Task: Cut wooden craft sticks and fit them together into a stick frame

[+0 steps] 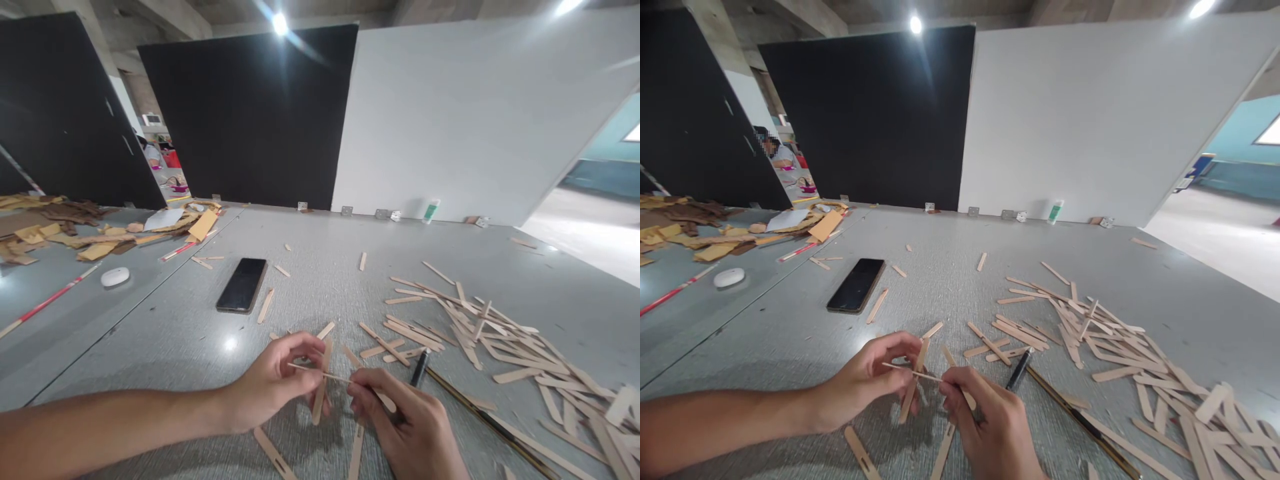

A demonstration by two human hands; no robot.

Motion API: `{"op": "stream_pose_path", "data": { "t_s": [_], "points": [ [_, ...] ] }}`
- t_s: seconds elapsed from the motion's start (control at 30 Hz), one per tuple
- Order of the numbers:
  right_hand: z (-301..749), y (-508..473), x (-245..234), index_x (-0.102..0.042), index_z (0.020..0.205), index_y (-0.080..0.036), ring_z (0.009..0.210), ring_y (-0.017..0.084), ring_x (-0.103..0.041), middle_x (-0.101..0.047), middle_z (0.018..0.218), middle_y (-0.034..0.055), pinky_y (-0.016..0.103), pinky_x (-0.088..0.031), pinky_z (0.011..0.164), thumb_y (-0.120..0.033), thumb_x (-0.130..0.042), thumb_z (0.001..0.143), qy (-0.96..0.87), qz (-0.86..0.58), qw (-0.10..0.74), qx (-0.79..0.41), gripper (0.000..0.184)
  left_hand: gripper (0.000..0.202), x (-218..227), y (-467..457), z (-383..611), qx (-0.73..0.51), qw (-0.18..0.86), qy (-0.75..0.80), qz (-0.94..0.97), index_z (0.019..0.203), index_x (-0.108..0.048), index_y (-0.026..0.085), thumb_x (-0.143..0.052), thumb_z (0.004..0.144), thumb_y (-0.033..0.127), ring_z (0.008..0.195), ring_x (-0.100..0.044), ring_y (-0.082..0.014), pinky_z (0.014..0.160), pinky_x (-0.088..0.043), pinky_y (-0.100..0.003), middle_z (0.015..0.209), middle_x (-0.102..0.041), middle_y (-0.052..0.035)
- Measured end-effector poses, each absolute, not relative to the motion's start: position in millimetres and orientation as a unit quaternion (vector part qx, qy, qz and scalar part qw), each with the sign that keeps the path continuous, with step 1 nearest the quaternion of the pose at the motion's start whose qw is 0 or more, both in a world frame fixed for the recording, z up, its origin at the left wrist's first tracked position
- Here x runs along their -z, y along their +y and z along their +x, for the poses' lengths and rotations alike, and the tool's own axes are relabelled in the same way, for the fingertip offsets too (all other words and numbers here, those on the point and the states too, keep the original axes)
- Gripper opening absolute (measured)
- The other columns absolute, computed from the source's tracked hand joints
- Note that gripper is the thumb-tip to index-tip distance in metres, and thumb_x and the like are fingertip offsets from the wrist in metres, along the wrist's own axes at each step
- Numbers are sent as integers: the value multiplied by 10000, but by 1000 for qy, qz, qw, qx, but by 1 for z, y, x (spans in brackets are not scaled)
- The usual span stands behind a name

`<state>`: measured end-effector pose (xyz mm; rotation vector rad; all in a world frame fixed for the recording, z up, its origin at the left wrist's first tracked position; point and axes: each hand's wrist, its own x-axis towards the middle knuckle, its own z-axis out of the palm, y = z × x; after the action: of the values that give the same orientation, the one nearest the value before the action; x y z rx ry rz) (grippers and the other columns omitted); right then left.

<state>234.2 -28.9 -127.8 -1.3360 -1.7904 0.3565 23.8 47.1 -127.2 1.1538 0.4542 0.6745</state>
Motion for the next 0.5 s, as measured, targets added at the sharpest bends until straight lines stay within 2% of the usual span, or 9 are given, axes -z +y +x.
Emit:
{"op": "stream_pose_path", "data": {
  "t_s": [0.1,0.17,0.27,0.37,0.43,0.5],
  "points": [
    [235,-29,130,-659,922,-245,543,111,-607,-662,685,-51,187,-485,547,-251,-541,1057,-748,-500,417,-131,180,407,127,49,26,-273,767,220,537,984,-668,125,-614,992,528,599,-689,-146,566,-544,-254,794,-681,-52],
    [234,-30,130,-643,968,-244,570,109,-619,-686,744,-38,190,-494,569,-223,-511,1068,-779,-463,405,-123,166,439,127,48,27,-261,763,233,544,877,-677,115,-637,973,541,567,-657,-154,526,-531,-252,684,-650,-40],
    [233,-33,131,-617,1041,-225,607,123,-631,-685,790,-7,210,-502,582,-189,-470,1085,-815,-416,390,-103,157,374,125,46,29,-288,739,261,551,829,-684,125,-746,914,485,656,-669,-160,629,-566,-280,754,-674,-43],
    [234,-35,134,-602,1119,-192,634,155,-645,-679,790,28,250,-517,589,-173,-414,1103,-847,-374,373,-62,190,338,124,44,28,-334,704,287,557,835,-725,134,-722,947,453,797,-673,-154,801,-539,-272,819,-705,-47],
    [235,-36,133,-586,1173,-163,641,173,-649,-687,791,49,274,-527,588,-158,-364,1111,-863,-353,361,-31,231,328,124,43,27,-341,692,294,564,850,-765,131,-738,937,445,824,-669,-160,827,-523,-273,825,-726,-57],
    [236,-38,130,-571,1196,-134,638,185,-636,-687,790,67,293,-533,583,-176,-310,1123,-877,-340,341,-18,274,332,124,43,26,-331,692,293,570,839,-790,124,-772,905,449,805,-669,-174,793,-528,-282,813,-739,-70]
  ]
}}
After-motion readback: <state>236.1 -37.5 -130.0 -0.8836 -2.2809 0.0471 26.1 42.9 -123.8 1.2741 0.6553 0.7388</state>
